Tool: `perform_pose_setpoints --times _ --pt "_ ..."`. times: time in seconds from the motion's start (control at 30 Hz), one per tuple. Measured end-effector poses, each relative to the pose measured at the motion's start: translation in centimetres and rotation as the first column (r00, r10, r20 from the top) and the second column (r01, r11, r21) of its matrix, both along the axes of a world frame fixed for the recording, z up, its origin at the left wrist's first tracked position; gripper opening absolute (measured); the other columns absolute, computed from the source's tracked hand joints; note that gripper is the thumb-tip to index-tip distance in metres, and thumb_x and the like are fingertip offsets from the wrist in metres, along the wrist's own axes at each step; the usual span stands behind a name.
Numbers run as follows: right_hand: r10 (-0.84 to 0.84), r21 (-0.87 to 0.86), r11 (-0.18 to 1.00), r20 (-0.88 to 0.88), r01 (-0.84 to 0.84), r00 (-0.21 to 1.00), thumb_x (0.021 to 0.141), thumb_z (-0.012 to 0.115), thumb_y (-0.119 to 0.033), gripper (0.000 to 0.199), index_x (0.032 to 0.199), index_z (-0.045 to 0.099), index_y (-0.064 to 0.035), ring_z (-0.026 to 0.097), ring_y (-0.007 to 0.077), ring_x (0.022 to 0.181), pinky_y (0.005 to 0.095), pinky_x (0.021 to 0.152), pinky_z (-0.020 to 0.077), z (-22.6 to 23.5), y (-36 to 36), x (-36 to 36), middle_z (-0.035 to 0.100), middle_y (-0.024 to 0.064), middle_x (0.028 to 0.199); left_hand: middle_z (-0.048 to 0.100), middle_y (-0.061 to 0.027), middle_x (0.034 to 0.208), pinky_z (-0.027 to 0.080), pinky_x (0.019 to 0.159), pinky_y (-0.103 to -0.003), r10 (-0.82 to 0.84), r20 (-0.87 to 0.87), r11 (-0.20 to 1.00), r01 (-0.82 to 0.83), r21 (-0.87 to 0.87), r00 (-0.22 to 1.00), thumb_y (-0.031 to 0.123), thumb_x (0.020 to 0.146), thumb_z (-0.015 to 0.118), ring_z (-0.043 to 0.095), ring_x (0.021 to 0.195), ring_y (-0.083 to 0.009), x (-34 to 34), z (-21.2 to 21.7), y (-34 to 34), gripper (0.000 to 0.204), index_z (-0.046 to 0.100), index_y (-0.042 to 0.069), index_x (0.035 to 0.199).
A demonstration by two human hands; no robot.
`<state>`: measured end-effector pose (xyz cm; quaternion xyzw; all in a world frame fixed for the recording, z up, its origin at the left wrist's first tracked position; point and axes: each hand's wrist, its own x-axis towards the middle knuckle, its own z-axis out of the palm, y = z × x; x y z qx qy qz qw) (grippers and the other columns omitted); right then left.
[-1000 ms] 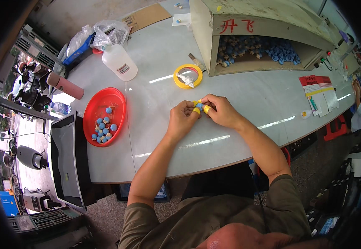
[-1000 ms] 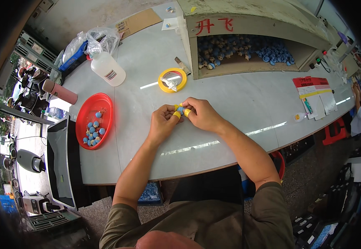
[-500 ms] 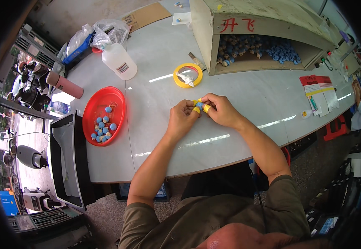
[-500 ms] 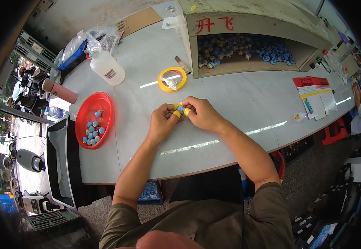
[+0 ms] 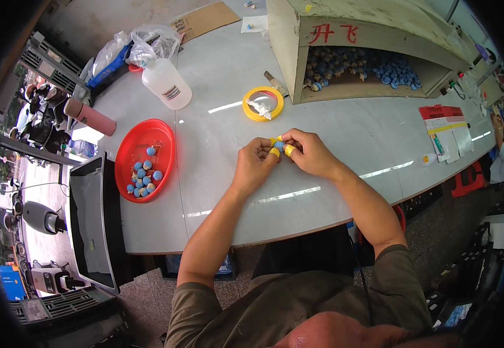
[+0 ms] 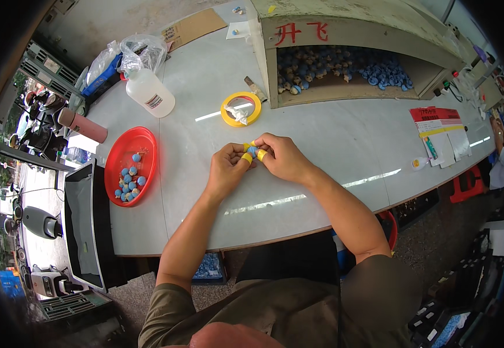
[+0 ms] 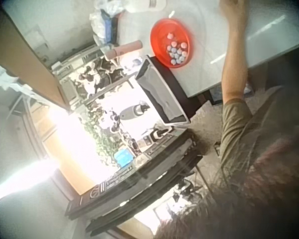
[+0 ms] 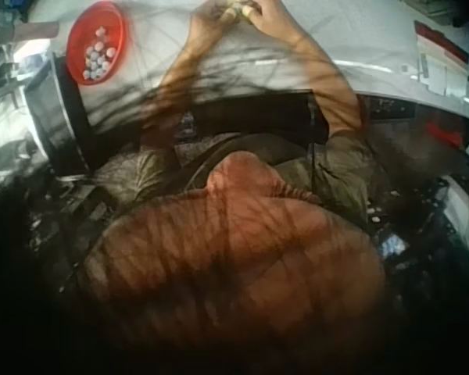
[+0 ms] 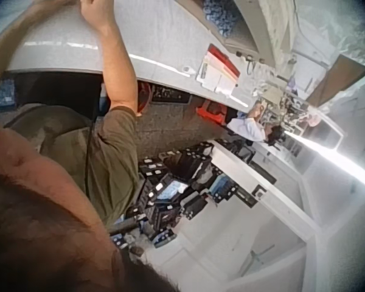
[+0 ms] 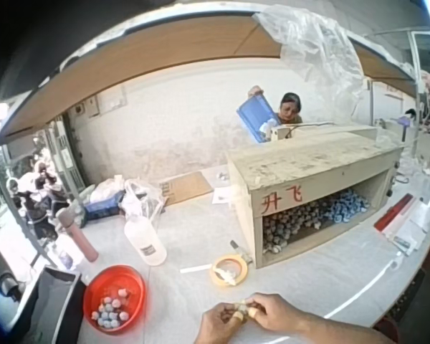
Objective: The person repeatedly picks small blue balls from a red bowl, applies glue from a white bottle, and attaches yellow foam pieces to the balls. They then place the assembled items into a wooden box. The process is repeated multiple times throughout the video.
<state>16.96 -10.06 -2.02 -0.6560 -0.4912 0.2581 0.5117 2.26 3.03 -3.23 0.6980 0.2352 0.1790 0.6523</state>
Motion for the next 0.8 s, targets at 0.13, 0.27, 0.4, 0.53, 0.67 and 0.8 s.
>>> perform_pose_setpoints --times 0.13,0.27,0.4,0.53,0.67,0.8 --pt "0.004 0.004 1.0 0.008 -0.004 1.0 0.093 0.059 0.007 0.023 0.115 0.062 0.0058 0.062 0.0093 0.076 0.0256 0.069 0.0524 0.0 0.0 0.1 0.069 0.0077 0.09 0.072 -0.0145 0.102 0.062 0.082 -0.029 -0.002 -0.002 1.0 0.002 -0.005 1.0 0.002 0.098 0.062 0.074 0.089 -0.0175 0.0 0.0 0.0 0.02 0.061 -0.012 0.113" --pt "0.004 0.007 1.0 0.003 -0.004 1.0 0.093 0.059 0.006 0.023 0.116 0.062 0.0057 0.062 0.0091 0.076 0.0255 0.069 0.0526 -0.1 0.0 0.0 0.069 0.0073 0.09 0.072 -0.0145 0.102 0.062 0.082 -0.029 -0.006 -0.003 1.0 0.006 -0.013 1.0 0.001 0.098 0.062 0.074 0.09 -0.0179 0.0 0.1 0.0 0.02 0.061 -0.012 0.114" --pt "-0.01 -0.03 1.0 -0.049 0.009 0.999 0.096 0.062 0.001 0.02 0.115 0.063 0.0053 0.062 0.0084 0.074 0.0261 0.067 0.0518 0.0 0.0 0.1 0.069 0.0065 0.088 0.072 -0.0156 0.104 0.062 0.082 -0.03 -0.005 -0.004 0.997 0.004 -0.082 1.0 0.003 0.099 0.062 0.074 0.09 -0.0188 0.0 0.8 0.0 0.023 0.06 -0.012 0.116" --pt "-0.032 -0.072 0.997 -0.187 0.019 0.982 0.098 0.064 -0.006 0.018 0.112 0.065 0.0045 0.059 0.008 0.067 0.0265 0.061 0.0485 0.4 0.1 0.0 0.068 0.0046 0.083 0.072 -0.016 0.103 0.061 0.08 -0.03 0.011 0.012 0.984 -0.009 -0.177 1.0 0.008 0.101 0.06 0.074 0.087 -0.0191 -0.1 1.9 -0.3 0.026 0.06 -0.011 0.119" --pt "0.006 -0.112 0.993 -0.265 -0.037 0.964 0.103 0.06 -0.012 0.018 0.111 0.065 0.0022 0.06 0.0076 0.071 0.0253 0.064 0.0528 0.3 0.1 0.4 0.066 0.0028 0.086 0.072 -0.0154 0.097 0.061 0.074 -0.029 0.008 0.0 0.979 -0.008 -0.204 1.0 0.014 0.104 0.06 0.073 0.082 -0.0178 -0.2 1.6 0.3 0.03 0.058 -0.01 0.121" --pt "-0.017 -0.112 0.994 -0.291 -0.017 0.957 0.103 0.061 -0.018 0.02 0.102 0.066 0.0015 0.056 0.0078 0.065 0.0254 0.059 0.0481 0.3 0.0 0.1 0.064 0.0028 0.078 0.072 -0.0133 0.094 0.06 0.07 -0.028 0.017 -0.006 0.973 -0.018 -0.23 1.0 0.02 0.106 0.059 0.07 0.075 -0.0152 -0.2 2.0 0.2 0.03 0.059 -0.007 0.118"
